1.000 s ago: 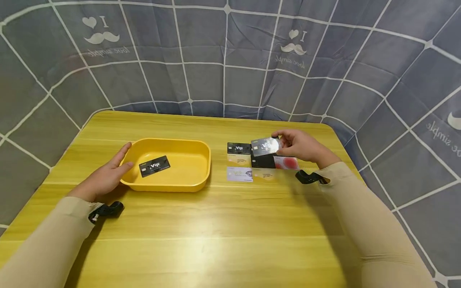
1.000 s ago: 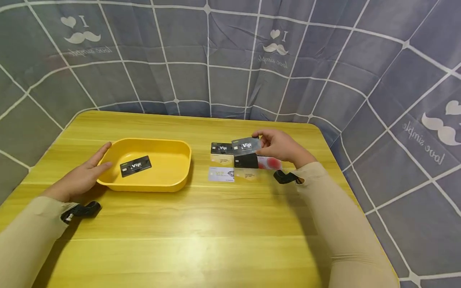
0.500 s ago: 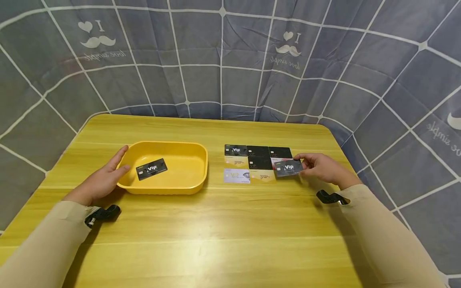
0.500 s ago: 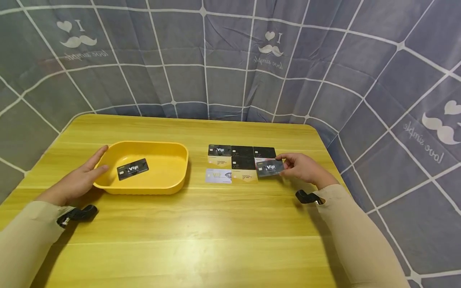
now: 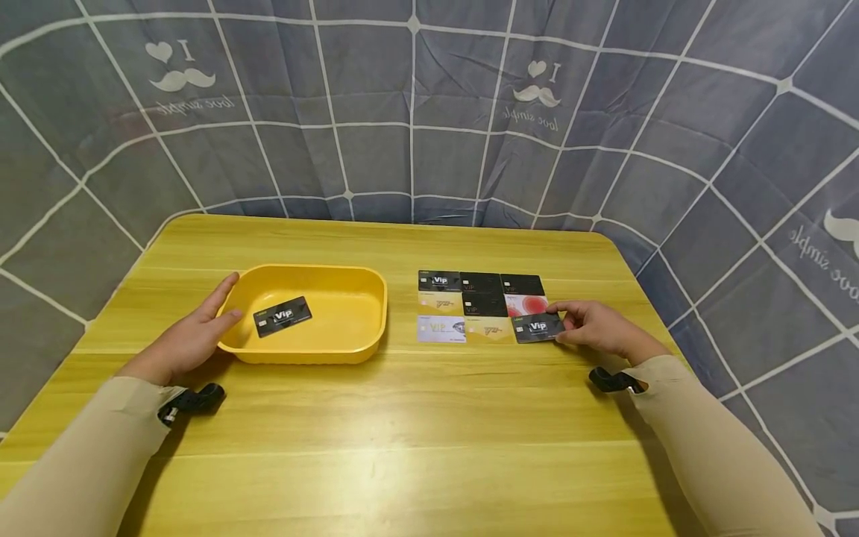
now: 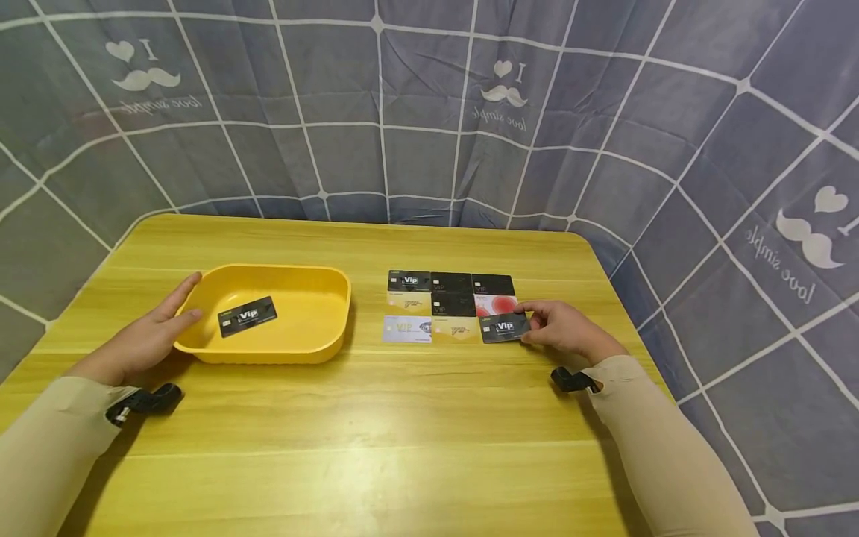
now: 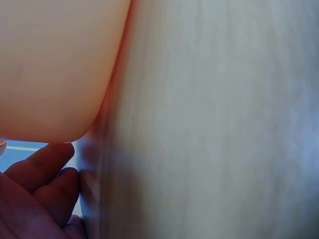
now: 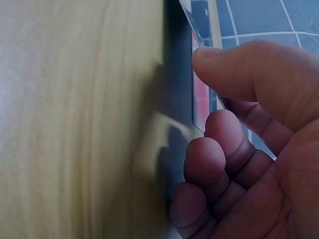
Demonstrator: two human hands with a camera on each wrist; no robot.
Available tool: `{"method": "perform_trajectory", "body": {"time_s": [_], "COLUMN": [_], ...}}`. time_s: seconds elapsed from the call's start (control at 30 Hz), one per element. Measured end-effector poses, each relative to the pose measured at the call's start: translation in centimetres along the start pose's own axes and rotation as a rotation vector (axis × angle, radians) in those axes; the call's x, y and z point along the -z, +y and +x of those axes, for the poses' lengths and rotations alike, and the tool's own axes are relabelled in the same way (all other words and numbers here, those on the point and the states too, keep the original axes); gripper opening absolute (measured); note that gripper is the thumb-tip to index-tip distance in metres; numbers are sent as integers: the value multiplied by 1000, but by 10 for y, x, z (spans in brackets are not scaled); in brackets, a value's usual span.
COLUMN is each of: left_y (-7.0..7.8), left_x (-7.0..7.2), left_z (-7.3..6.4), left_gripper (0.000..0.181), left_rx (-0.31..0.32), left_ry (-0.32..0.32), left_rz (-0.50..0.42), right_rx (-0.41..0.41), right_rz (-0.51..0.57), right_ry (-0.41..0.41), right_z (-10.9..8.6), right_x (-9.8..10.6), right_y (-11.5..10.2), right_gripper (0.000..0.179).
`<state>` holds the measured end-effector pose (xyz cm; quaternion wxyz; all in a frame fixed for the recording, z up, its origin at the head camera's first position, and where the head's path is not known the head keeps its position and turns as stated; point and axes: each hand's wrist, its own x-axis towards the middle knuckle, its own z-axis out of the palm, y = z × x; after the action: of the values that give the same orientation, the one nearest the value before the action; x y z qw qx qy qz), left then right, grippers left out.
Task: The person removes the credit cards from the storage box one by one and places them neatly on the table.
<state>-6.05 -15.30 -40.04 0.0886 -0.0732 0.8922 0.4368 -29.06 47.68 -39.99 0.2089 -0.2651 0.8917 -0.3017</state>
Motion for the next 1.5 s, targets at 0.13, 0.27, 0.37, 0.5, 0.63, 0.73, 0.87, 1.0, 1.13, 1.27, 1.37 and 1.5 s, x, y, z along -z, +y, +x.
{"method": "perform_trajectory", "body": {"time_s": [0.13, 0.27, 0.37, 0.5, 0.63, 0.73, 0.87, 1.0, 1.13, 1.27, 1.37, 1.5], "left_y": [-1, -2, -2, -1, -1, 0, 1, 2, 2, 1, 1, 0], "left_x": [0, 0, 0, 0, -1, -1, -1, -1, -1, -1, -2, -2], "left_z": [1, 1, 1, 1, 0, 0, -1, -1, -1, -1, -1, -1], "left_gripper": [73, 73, 73, 73, 73, 73, 73, 73, 73, 73, 73, 73], "left_rx": [3, 6, 10, 13, 14, 13, 7, 3, 2, 1, 2, 12], "left_ry": [-1, -2, -1, 3, 4, 4, 4, 3, 3, 2, 4, 5], "left_rz": [-7, -8, -5, 12, 10, 1, -2, -2, 3, 2, 6, 14], "right_rx": [-21, -23, -25, -36, -36, -36, -38, -57, -59, -54, -54, -38], "right_rz": [-5, -16, -16, -3, 7, 12, 1, -10, -16, -30, -53, -79], "right_ry": [-3, -8, -19, -29, -30, -30, -34, -34, -36, -39, -37, -39], "right_z": [0, 2, 3, 3, 1, 1, 2, 4, 5, 5, 6, 6], "right_x": [-1, -3, -4, -5, -6, -7, -7, -7, -8, -8, -9, -9], "right_y": [1, 5, 7, 6, 2, 1, 3, 5, 7, 6, 6, 7], "right_gripper": [60, 60, 59, 61, 62, 63, 61, 58, 57, 57, 57, 57]}}
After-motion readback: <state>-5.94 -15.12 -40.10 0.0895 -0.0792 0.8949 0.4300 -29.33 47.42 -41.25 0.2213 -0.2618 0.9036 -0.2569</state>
